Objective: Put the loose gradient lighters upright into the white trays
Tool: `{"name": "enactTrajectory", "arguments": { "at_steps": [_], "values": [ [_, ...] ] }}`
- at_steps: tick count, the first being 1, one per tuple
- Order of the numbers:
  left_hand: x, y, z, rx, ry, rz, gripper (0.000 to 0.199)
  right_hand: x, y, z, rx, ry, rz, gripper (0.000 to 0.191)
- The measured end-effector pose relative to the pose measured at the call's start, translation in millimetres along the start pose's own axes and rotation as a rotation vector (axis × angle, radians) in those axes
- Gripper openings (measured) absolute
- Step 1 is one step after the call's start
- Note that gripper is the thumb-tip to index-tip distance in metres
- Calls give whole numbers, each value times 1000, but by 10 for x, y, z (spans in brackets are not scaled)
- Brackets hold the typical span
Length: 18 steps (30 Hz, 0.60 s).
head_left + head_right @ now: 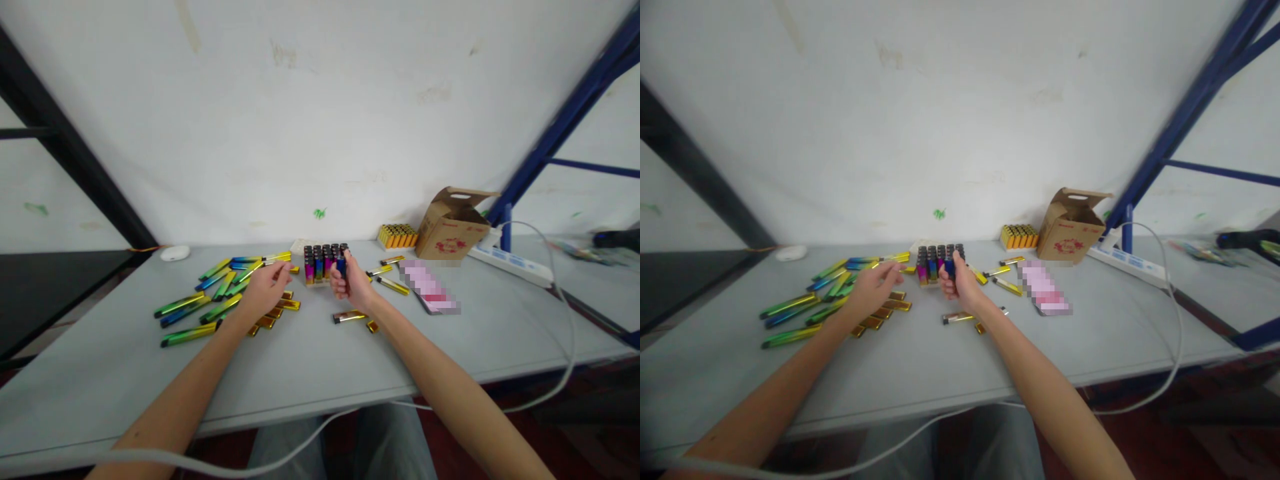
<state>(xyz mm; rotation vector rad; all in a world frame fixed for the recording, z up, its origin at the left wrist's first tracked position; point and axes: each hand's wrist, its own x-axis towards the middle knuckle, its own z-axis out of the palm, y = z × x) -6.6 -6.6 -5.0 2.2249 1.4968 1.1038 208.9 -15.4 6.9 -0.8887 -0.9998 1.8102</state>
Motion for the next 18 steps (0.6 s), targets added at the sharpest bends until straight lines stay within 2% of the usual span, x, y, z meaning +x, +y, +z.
{"name": "enactTrajectory", "arguments": {
  "at_steps": [7, 11, 14, 18],
  "values": [
    [-4, -7, 0, -5, -3, -6, 45, -11, 9, -14, 11, -56, -72, 62],
    [-10, -8, 1, 0, -7, -6, 45, -21, -5, -11, 41, -69, -86, 60],
    [-11, -11, 4, -8, -9, 4, 45, -16, -14, -12, 76, -89, -98, 51],
    [-8, -19, 10, 2, -18, 15, 43, -2, -4, -9, 84, -65, -151, 28]
  ]
}}
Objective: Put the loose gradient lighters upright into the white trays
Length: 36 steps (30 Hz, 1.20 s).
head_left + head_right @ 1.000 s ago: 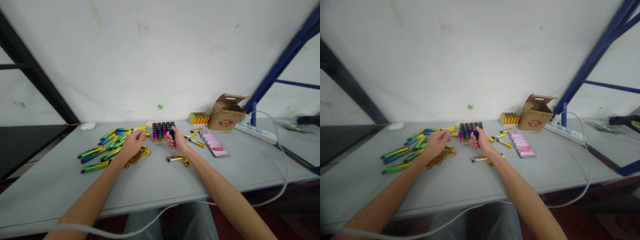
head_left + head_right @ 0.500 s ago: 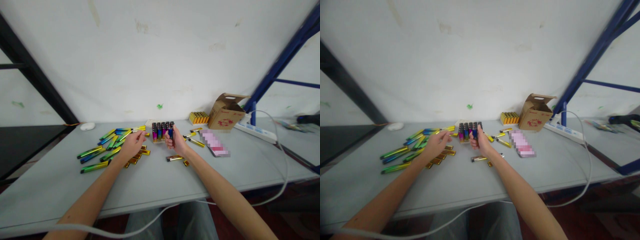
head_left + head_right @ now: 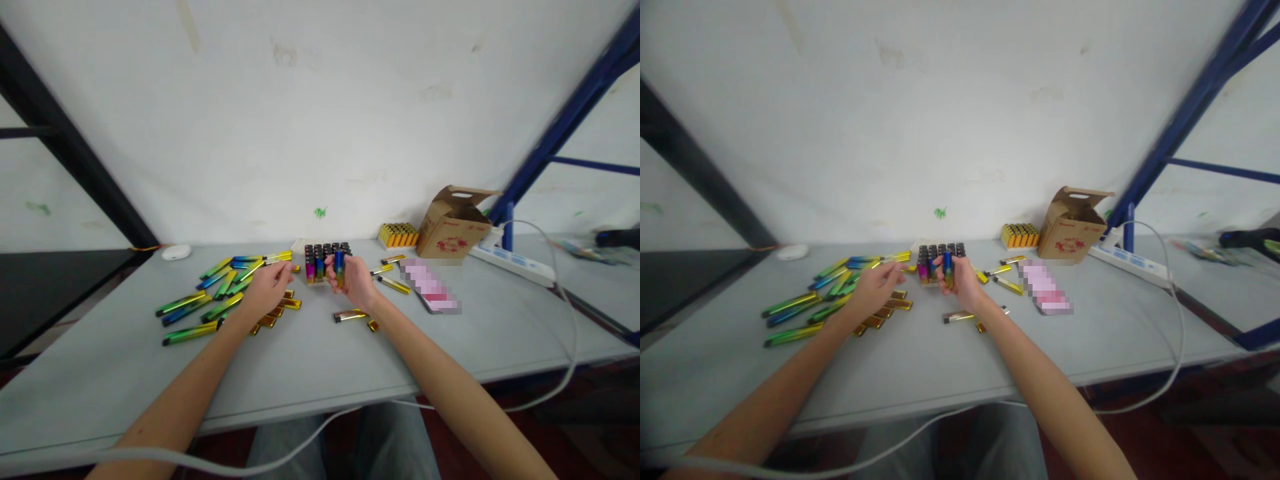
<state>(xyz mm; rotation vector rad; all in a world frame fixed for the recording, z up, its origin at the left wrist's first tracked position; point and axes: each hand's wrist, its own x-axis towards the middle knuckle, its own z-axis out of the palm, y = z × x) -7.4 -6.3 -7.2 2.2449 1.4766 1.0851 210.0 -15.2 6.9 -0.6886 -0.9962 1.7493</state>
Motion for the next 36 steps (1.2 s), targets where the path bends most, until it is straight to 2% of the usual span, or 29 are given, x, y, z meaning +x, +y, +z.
{"name": "enactTrajectory", "arguments": {
  "at_steps": [2, 6, 19, 22, 24, 27, 29, 32, 36],
  "values": [
    [1, -8, 5, 10, -7, 2, 43, 7, 21, -3, -31, 10, -36, 20],
    [-3, -20, 11, 27, -11, 2, 44, 20, 66, -15, -88, -7, -98, 21],
    [0, -23, 9, 51, -12, 10, 43, 8, 78, -5, -94, -104, -75, 20],
    [-2, -33, 16, 59, -4, 25, 42, -5, 77, -28, -288, -130, -111, 26],
    [-4, -27, 17, 71, -8, 38, 41, -25, 82, -53, -565, -95, -290, 29],
    [-9, -4, 19, 94, -22, 56, 39, -61, 89, -88, -1042, 6, -640, 28],
    [-12, 9, 22, 110, -32, 72, 37, -68, 93, -107, -1219, 33, -751, 30],
    [-17, 20, 26, 130, -44, 88, 36, -34, 105, -141, -1262, 39, -770, 30],
    [-21, 31, 27, 134, -58, 74, 36, 40, 145, -185, -1149, 64, -669, 24]
  ]
}}
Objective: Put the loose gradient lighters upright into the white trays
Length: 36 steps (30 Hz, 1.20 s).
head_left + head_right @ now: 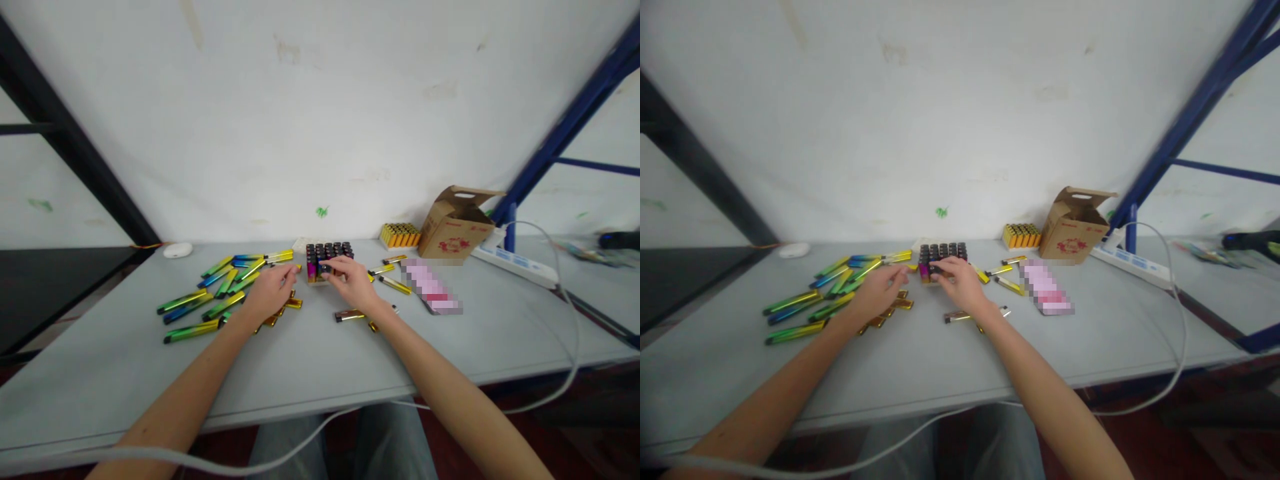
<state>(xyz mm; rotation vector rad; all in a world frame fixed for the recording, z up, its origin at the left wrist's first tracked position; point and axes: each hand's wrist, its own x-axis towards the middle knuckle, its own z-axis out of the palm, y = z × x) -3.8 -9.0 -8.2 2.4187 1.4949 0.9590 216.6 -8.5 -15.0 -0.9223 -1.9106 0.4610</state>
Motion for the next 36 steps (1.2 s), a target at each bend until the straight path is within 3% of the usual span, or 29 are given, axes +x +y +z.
{"name": "enactTrajectory", "arguments": {
  "at_steps": [6, 10, 12, 18, 25, 31, 36],
  "values": [
    [-11, 10, 12, 1, -26, 10, 37, -21, 10, 72, 78, -15, 157, 19],
    [-16, 13, 23, 19, -44, 21, 37, -30, -4, 79, 83, 15, 191, 31],
    [-14, 18, 25, 36, -47, 25, 36, -30, 4, 81, 73, 50, 182, 35],
    [-3, 24, 20, 75, -46, 25, 32, -33, 35, 112, -27, 81, 93, 21],
    [-14, 5, 33, 85, -26, 53, 33, -33, 18, 116, -139, 113, -11, 24],
    [-15, 6, 42, 94, -35, 61, 34, -45, 66, 153, -239, 125, 61, 26],
    [-15, 7, 43, 89, -30, 64, 33, -58, 41, 129, -313, 153, 24, 29]
  ]
}}
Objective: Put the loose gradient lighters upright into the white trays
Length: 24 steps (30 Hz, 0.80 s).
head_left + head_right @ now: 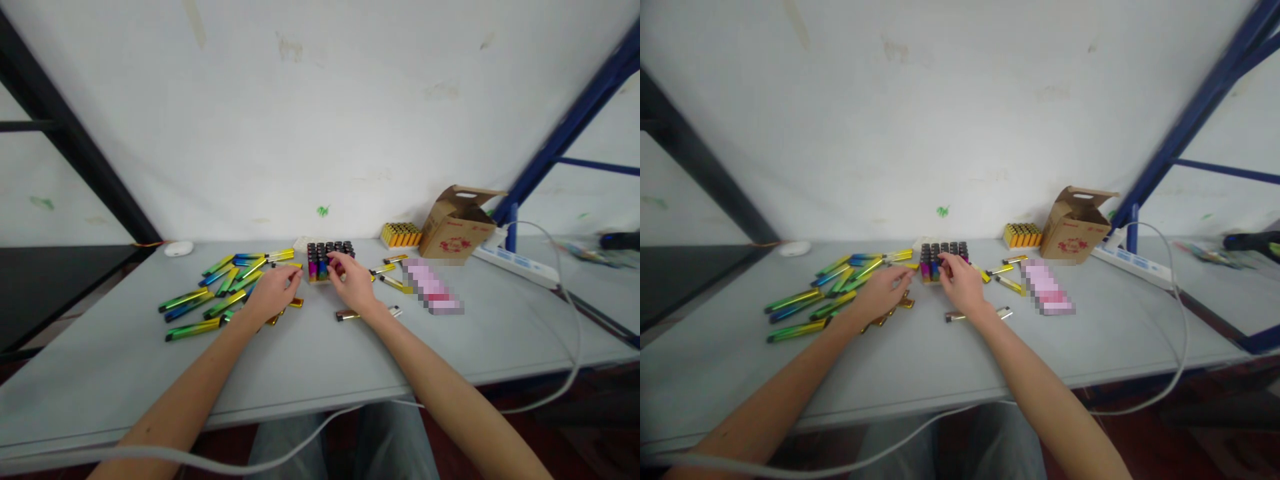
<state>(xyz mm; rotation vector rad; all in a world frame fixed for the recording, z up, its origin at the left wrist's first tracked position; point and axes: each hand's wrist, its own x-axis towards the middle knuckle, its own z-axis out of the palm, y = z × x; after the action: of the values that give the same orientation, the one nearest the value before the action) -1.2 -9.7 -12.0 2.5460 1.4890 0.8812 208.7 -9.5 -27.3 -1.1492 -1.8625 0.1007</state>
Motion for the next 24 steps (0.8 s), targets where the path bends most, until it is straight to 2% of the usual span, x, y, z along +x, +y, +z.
{"name": "enactTrajectory", "arguments": {
  "at_steps": [5, 12, 15, 19, 21, 24],
  "values": [
    [-2, -7, 6, 0, -10, 6, 34, -2, -30, -40, -46, -12, -63, 28],
    [3, -22, 5, 0, 1, 6, 34, 55, 7, -127, -3, 39, -33, 24],
    [7, -41, 2, 4, 3, -2, 34, 90, 45, -208, 18, 11, -8, 19],
    [13, -87, -12, 0, -13, -26, 36, 94, 32, -274, 36, -167, -30, 28],
    [19, -112, -20, -15, -11, -29, 36, 72, -16, -270, 37, -293, -105, 34],
    [37, -145, -26, -70, 35, -55, 39, 20, -124, -233, 70, -442, -257, 28]
  ]
}}
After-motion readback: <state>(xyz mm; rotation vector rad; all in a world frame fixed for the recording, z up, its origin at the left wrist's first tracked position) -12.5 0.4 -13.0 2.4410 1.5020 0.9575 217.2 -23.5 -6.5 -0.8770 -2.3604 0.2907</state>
